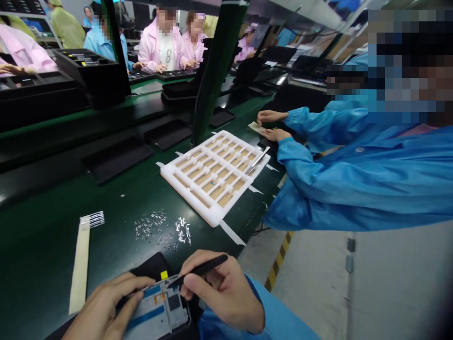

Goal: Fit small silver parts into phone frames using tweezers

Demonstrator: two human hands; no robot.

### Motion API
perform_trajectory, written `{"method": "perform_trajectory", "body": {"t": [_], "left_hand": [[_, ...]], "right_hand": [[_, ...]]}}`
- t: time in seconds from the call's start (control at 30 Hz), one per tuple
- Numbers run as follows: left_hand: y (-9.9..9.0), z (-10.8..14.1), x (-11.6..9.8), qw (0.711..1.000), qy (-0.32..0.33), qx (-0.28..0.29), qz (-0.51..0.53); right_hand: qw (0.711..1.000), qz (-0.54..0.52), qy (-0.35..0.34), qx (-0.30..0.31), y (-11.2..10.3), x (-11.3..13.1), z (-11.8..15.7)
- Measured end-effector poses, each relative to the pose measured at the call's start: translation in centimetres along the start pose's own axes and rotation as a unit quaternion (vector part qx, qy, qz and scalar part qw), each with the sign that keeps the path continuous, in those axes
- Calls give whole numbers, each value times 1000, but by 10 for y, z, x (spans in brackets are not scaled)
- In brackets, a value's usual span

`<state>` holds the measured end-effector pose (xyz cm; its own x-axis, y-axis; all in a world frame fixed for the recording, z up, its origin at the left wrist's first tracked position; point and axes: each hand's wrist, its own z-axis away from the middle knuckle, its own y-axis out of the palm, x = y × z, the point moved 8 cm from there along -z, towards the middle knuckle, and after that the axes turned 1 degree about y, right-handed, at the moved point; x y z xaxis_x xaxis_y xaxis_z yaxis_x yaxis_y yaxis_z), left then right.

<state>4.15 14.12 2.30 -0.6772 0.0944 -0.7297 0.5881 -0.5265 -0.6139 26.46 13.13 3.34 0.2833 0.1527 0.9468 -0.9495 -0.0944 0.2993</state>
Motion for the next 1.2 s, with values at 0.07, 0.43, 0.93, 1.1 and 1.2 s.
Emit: {"method": "perform_trajectory", "body": {"t": [0.07, 0.43, 0.93, 1.1, 1.2], "left_hand": [[4, -5, -2, 999, -15, 27, 30], [16, -4, 6, 998, -32, 53, 22], [17, -2, 19, 998, -4, -59, -22], [14, -1, 18, 993, 8, -100, -55], [12, 0, 14, 991, 12, -114, -64]], "right_hand": [[999, 36, 9, 24, 14, -8, -2], [987, 160, -4, 18, 21, -23, -6], [980, 183, -72, -19, 22, -10, -3], [966, 214, -147, -23, 24, 3, 0], [955, 220, -199, -29, 23, 10, 4]]}}
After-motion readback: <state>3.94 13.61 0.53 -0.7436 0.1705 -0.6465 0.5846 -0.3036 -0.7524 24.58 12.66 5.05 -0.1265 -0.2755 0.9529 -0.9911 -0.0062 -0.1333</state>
